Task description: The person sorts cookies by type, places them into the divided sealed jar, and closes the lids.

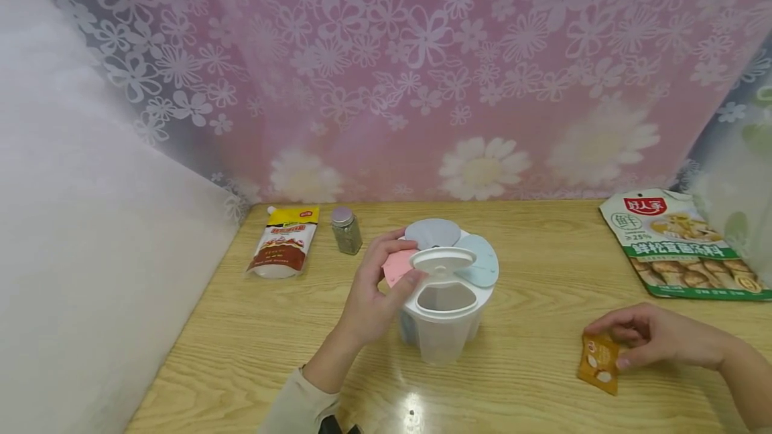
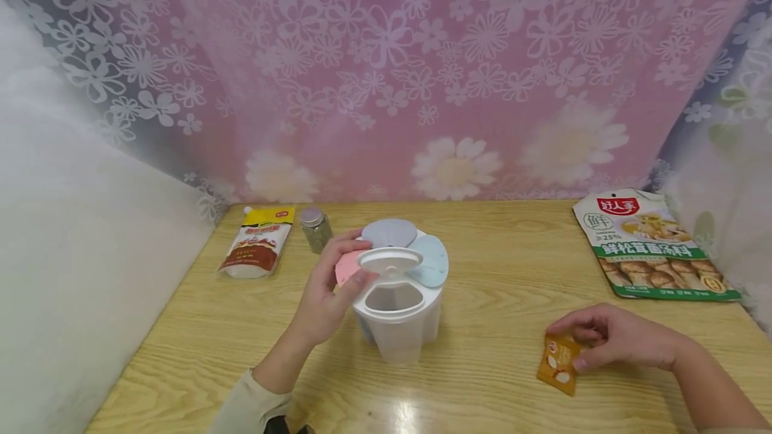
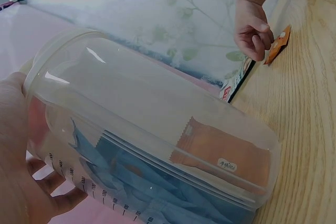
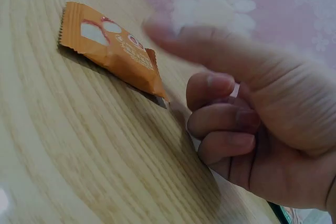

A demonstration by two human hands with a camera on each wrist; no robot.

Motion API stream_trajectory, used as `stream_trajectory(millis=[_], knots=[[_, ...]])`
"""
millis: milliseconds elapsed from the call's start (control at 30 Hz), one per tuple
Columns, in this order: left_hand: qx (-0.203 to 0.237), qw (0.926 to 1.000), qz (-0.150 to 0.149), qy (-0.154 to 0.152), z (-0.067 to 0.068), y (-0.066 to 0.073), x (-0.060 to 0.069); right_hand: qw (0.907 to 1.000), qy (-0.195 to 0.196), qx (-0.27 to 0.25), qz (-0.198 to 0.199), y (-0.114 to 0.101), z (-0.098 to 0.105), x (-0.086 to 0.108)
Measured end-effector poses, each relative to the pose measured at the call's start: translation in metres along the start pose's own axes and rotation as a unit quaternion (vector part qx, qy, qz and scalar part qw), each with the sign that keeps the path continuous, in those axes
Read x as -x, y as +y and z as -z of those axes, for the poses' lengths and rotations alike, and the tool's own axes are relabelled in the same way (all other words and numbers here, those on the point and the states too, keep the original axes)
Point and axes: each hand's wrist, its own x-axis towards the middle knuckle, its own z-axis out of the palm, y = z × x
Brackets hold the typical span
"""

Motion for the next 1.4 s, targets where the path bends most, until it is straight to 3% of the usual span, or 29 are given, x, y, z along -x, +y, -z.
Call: stream_trajectory(millis=[367,700,900,1133,1400], knots=[[-0.004,0.9999,0.012,0.002,0.001,0.0,0.001,0.9946,0.019,0.099,0.024,0.003,-0.002,-0.009],[0.004,1.0,0.003,-0.002,0.0,0.0,0.0,0.9958,0.056,0.072,-0.008,0.005,-0.004,-0.009],[0.003,1.0,0.005,-0.003,0.0,0.0,0.0,0.9972,0.054,0.048,-0.018,0.006,-0.002,-0.01],[0.001,0.9999,0.015,-0.003,0.0,0.0,0.001,0.9957,0.079,0.037,-0.033,0.006,-0.003,-0.008],[-0.004,0.9999,0.016,-0.001,0.0,0.0,0.0,0.9955,0.094,-0.005,0.006,-0.002,-0.009,-0.008]])
